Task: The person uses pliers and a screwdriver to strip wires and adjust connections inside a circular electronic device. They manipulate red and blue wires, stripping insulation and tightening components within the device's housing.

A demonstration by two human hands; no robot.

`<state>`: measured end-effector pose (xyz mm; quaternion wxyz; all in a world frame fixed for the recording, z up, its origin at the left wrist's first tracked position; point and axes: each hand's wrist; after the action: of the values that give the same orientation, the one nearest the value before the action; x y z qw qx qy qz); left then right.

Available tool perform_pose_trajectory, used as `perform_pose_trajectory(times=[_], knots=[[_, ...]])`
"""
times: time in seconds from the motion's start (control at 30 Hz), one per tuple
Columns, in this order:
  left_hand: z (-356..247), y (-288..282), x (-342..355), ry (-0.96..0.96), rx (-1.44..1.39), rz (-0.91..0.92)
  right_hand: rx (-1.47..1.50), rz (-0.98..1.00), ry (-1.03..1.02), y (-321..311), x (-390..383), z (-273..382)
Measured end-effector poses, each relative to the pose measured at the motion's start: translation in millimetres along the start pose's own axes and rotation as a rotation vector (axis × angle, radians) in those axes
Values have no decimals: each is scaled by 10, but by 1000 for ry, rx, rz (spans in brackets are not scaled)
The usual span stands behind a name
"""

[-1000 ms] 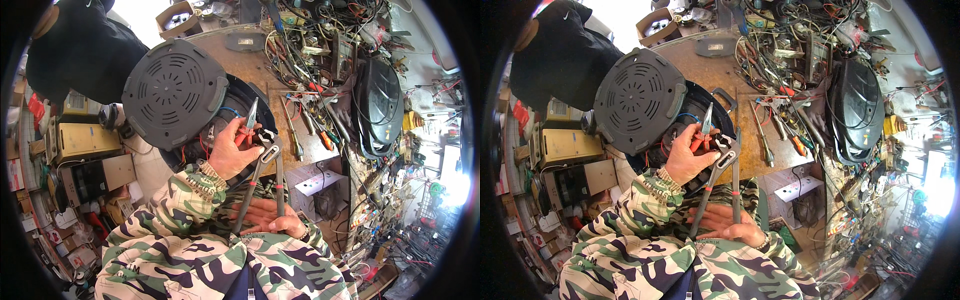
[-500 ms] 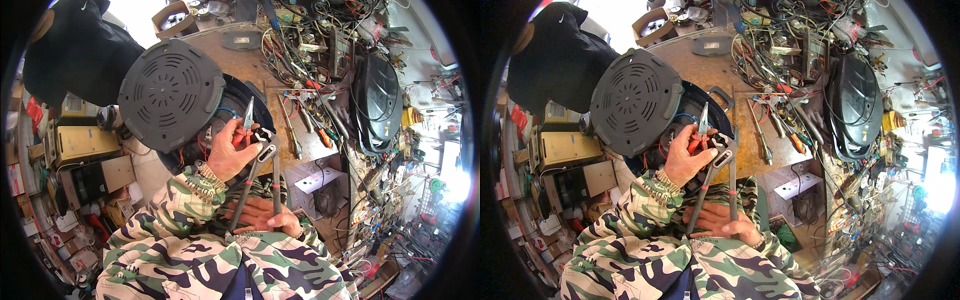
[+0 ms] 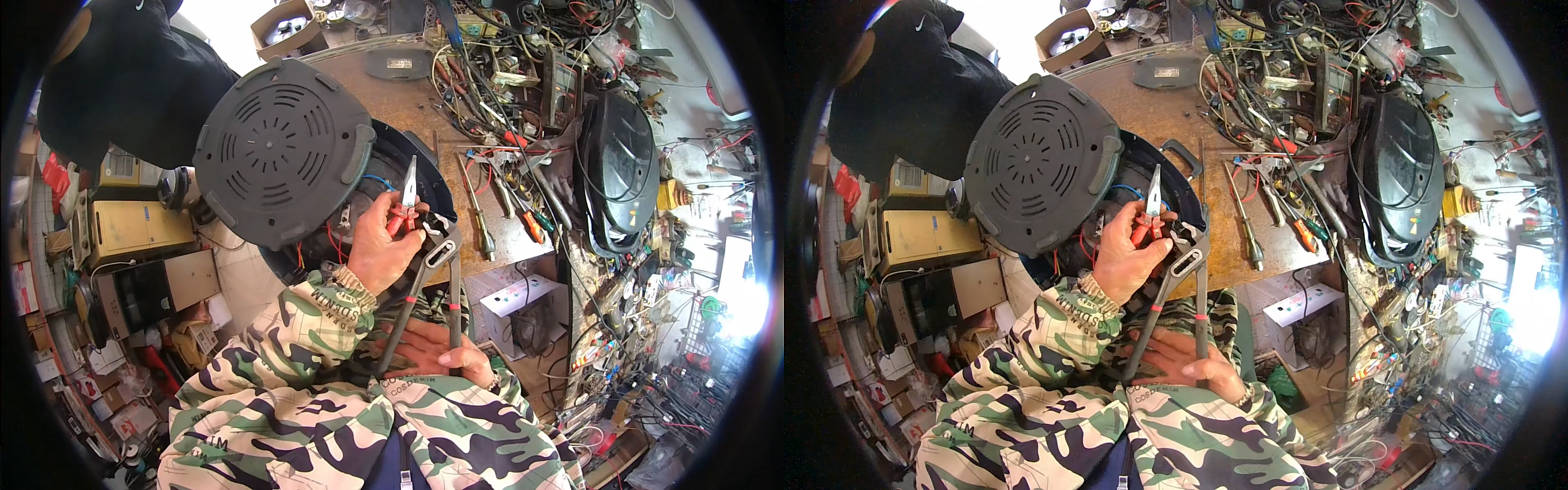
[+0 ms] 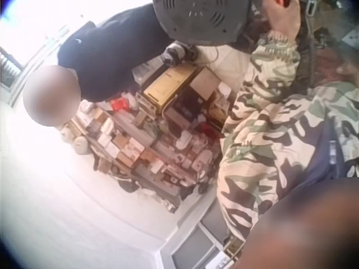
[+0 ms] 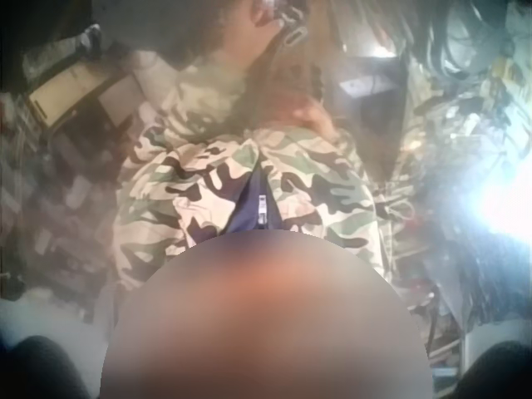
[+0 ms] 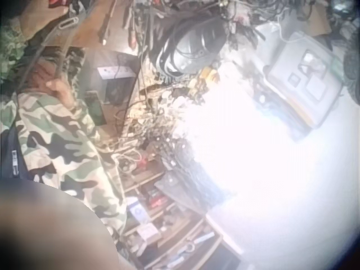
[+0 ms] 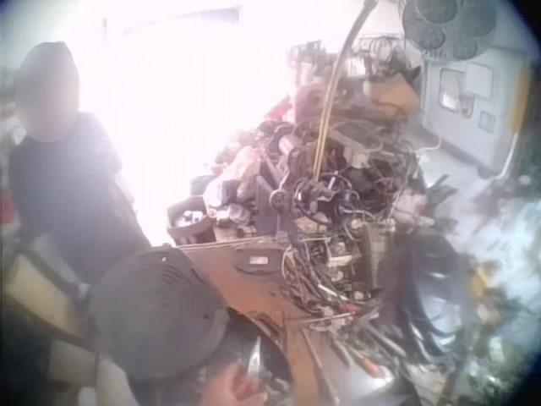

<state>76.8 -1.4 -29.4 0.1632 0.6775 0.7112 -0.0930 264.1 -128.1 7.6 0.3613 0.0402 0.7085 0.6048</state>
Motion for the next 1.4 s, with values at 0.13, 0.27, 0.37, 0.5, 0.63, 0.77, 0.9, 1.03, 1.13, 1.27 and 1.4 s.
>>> perform_pose_trajectory(times=[0.13, 0.27, 0.37, 0.5, 0.63, 0.77, 0.9, 1.03, 1.13, 1.27, 1.4], knots=[[-48, -6, -21, -28, -35, 23, -22, 40, 12, -37, 22, 72], [36, 13, 9, 15, -58, 10, -6, 98, 34, -104, 58, 91], [51, -9, 3, 14, -63, 0, -40, 114, 53, -110, 68, 115], [-16, 0, -10, -30, -65, -20, -55, 147, 58, -87, 89, 116], [17, 21, -16, 59, 4, 11, -114, 126, 67, -174, 86, 81], [29, 3, 8, 34, -17, 14, -238, 138, 115, -340, 130, 142], [-24, 10, 8, 26, -61, 6, -92, 198, 106, -195, 154, 100], [-34, 27, -8, -40, -148, -11, -59, 211, 100, -136, 186, 134], [-6, 20, 3, -44, -171, -9, -50, 199, 109, -152, 207, 127], [-7, 43, -5, -25, -135, -21, -23, 141, 104, -244, 204, 19], [35, 15, 11, -23, -145, -33, 36, 126, 61, -211, 300, -56]])
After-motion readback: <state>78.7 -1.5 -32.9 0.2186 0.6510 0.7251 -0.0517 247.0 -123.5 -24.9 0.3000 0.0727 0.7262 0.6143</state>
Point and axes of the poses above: each hand's wrist, its own x-axis towards the middle knuckle, its own y-axis out of the palm, z = x × y, and after that the axes turned 4 degrees about -z, right-handed
